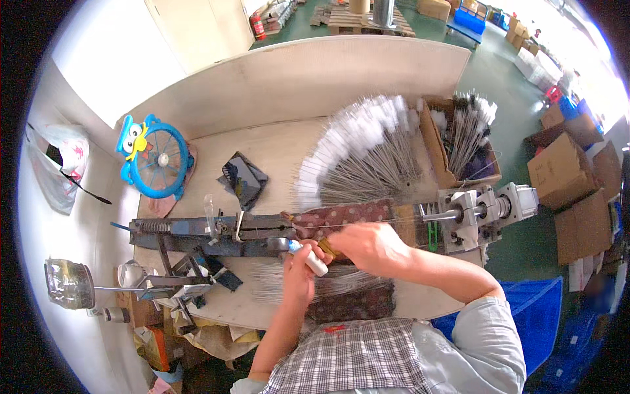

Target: The person is using a manual or semi-automatic machine to assemble industrial brushes by inserting metal cores into plastic brush heads.

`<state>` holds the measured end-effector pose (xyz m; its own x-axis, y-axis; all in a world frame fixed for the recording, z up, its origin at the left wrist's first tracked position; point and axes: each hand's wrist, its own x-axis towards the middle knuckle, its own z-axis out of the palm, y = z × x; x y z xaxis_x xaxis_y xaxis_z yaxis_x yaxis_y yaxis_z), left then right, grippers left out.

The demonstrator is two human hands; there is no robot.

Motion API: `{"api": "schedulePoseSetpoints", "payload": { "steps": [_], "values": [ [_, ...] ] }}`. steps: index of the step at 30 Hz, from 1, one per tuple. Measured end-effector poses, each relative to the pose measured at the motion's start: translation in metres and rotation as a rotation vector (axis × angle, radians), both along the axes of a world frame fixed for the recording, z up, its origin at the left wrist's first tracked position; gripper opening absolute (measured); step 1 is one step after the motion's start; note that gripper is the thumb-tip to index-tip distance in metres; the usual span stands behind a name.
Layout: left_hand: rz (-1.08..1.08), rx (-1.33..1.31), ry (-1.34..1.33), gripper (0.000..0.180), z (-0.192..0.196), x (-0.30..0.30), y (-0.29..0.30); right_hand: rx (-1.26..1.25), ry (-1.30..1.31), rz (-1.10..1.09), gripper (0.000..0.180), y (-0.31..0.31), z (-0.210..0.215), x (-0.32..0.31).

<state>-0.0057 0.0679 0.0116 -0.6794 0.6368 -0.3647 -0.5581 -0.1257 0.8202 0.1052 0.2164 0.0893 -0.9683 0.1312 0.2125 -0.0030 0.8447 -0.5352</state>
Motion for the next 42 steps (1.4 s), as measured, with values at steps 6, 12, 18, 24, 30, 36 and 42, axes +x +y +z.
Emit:
{"api": "schedulePoseSetpoints", "payload": {
  "steps": [6, 12, 18, 24, 30, 36, 42],
  "values": [
    [-0.285, -0.496, 0.740, 0.015, 0.007, -0.011, -0.013, -0.096, 0.103, -0.214, 0.024, -0.015, -0.070, -0.020],
    [-0.107, -0.559, 0.709, 0.035, -0.007, -0.031, -0.059, -0.140, 0.005, -0.020, 0.030, -0.009, -0.064, -0.013],
    [0.519, -0.118, -0.305, 0.028, -0.019, -0.079, -0.168, -0.067, 0.040, 0.018, 0.030, -0.008, -0.052, -0.010],
    [0.509, -0.064, -0.253, 0.019, -0.029, -0.094, -0.180, -0.034, -0.106, 0.027, 0.038, -0.010, -0.039, -0.010],
    [0.609, -0.029, -0.362, 0.014, -0.033, -0.092, -0.168, -0.088, -0.086, 0.109, 0.032, -0.001, -0.009, 0.008],
    [0.333, -0.014, 0.035, 0.014, -0.017, -0.025, -0.102, -0.091, 0.072, 0.012, 0.025, 0.019, 0.024, 0.008],
    [-0.011, 0.098, -0.032, 0.015, 0.028, 0.024, 0.019, -0.300, 0.034, -0.122, 0.023, 0.047, 0.008, 0.007]
  ]
}}
